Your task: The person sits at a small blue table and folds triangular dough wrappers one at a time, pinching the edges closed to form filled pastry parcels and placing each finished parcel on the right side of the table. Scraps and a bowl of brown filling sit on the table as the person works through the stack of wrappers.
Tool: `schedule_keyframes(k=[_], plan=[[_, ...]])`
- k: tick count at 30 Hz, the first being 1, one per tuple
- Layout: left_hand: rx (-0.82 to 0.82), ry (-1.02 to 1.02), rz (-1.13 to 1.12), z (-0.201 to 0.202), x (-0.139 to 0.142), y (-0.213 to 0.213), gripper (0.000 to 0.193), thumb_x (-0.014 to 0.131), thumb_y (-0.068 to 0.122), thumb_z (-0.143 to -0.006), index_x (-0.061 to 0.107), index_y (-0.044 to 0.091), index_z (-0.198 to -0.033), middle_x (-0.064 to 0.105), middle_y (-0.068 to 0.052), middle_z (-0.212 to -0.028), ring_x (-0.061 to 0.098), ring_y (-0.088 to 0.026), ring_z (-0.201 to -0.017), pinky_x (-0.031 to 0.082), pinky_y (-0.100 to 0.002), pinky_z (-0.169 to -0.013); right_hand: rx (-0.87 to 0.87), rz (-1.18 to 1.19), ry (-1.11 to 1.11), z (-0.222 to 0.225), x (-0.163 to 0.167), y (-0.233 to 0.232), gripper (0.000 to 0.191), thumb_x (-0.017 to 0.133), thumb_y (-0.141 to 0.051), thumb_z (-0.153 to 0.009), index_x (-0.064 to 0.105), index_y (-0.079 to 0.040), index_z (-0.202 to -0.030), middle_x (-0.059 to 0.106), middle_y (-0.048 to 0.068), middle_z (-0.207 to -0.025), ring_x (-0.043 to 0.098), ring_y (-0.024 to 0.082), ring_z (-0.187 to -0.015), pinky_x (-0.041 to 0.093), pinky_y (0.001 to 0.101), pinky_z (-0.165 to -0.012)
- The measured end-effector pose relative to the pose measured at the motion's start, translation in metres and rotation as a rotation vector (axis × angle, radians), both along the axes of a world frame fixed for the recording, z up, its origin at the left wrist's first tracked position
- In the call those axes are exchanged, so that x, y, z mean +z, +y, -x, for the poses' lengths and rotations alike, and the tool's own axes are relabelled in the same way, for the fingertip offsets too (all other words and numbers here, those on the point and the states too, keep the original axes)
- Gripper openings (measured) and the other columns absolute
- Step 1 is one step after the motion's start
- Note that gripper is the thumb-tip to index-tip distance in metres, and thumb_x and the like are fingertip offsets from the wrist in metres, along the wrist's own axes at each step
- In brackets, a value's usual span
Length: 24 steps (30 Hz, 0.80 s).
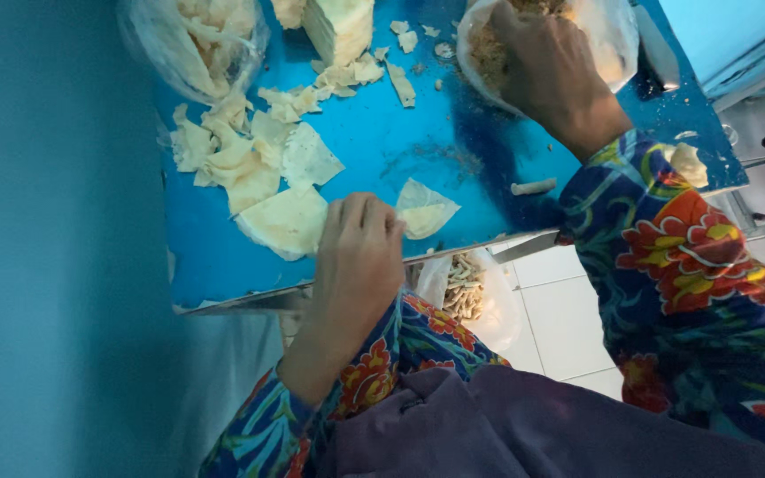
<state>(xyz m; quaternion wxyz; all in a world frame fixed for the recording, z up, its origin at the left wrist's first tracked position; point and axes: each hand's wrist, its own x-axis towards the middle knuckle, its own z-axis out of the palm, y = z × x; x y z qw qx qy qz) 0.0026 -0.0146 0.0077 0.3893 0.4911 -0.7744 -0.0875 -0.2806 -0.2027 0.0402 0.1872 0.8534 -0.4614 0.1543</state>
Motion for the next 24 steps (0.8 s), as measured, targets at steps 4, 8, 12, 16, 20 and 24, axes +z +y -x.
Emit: schedule_keyframes(k=[4, 8, 12, 16, 20, 24], plan=[[0.024, 0.044, -0.019, 0.005, -0.001, -0.003, 0.015, 0.070, 0.010, -0.099, 0.058, 0.003, -0.104, 0.062, -0.014, -0.101, 0.060, -0.035, -0.097, 0.051, -0.048, -0.083, -0.035, -0.066, -0.024, 0.000, 0.006, 0.001, 0.048, 0.077, -0.010, -0.089, 0.057, 0.003, -0.131, 0.067, 0.030, -0.089, 0.067, 0.048, -0.080, 0.054, 0.0546, -0.070], [0.008, 0.115, -0.036, 0.006, 0.001, 0.000, 0.016, 0.067, 0.010, -0.104, 0.059, 0.002, -0.115, 0.065, -0.014, -0.102, 0.063, -0.035, -0.095, 0.051, -0.047, -0.077, 0.010, -0.002, -0.026, 0.008, 0.009, 0.001, 0.030, 0.070, 0.002, -0.095, 0.059, 0.001, -0.124, 0.068, 0.029, -0.105, 0.068, 0.044, -0.094, 0.056, 0.0512, -0.080], [-0.027, 0.034, -0.016, 0.010, 0.005, 0.000, 0.025, 0.073, 0.020, -0.094, 0.062, 0.006, -0.112, 0.063, -0.015, -0.096, 0.062, -0.035, -0.089, 0.051, -0.047, -0.071, 0.034, 0.062, 0.019, 0.008, 0.003, -0.004, 0.037, 0.074, -0.003, -0.087, 0.059, 0.004, -0.120, 0.068, 0.028, -0.108, 0.069, 0.046, -0.097, 0.057, 0.0511, -0.080], [0.015, 0.016, -0.042, 0.014, 0.006, -0.001, 0.015, 0.069, 0.014, -0.099, 0.061, 0.009, -0.111, 0.064, -0.014, -0.097, 0.064, -0.033, -0.092, 0.053, -0.046, -0.074, -0.112, -0.070, 0.071, 0.007, -0.004, -0.010, 0.045, 0.076, -0.005, -0.089, 0.060, 0.004, -0.130, 0.068, 0.029, -0.095, 0.069, 0.048, -0.087, 0.057, 0.0537, -0.076], [0.041, 0.063, 0.008, 0.012, 0.006, 0.001, 0.024, 0.069, 0.011, -0.097, 0.059, 0.004, -0.118, 0.066, -0.016, -0.100, 0.065, -0.037, -0.094, 0.054, -0.048, -0.076, 0.050, 0.124, 0.070, 0.012, 0.004, -0.007, 0.039, 0.076, -0.003, -0.084, 0.061, 0.004, -0.119, 0.069, 0.025, -0.100, 0.070, 0.042, -0.090, 0.059, 0.0475, -0.073], [0.032, 0.137, -0.163, 0.007, 0.007, 0.001, 0.026, 0.071, 0.011, -0.096, 0.057, 0.001, -0.116, 0.067, -0.017, -0.092, 0.067, -0.037, -0.088, 0.053, -0.049, -0.070, 0.095, -0.124, -0.202, 0.017, 0.032, 0.007, 0.020, 0.075, -0.007, -0.097, 0.063, 0.004, -0.109, 0.068, 0.021, -0.096, 0.071, 0.032, -0.085, 0.057, 0.0394, -0.075]])
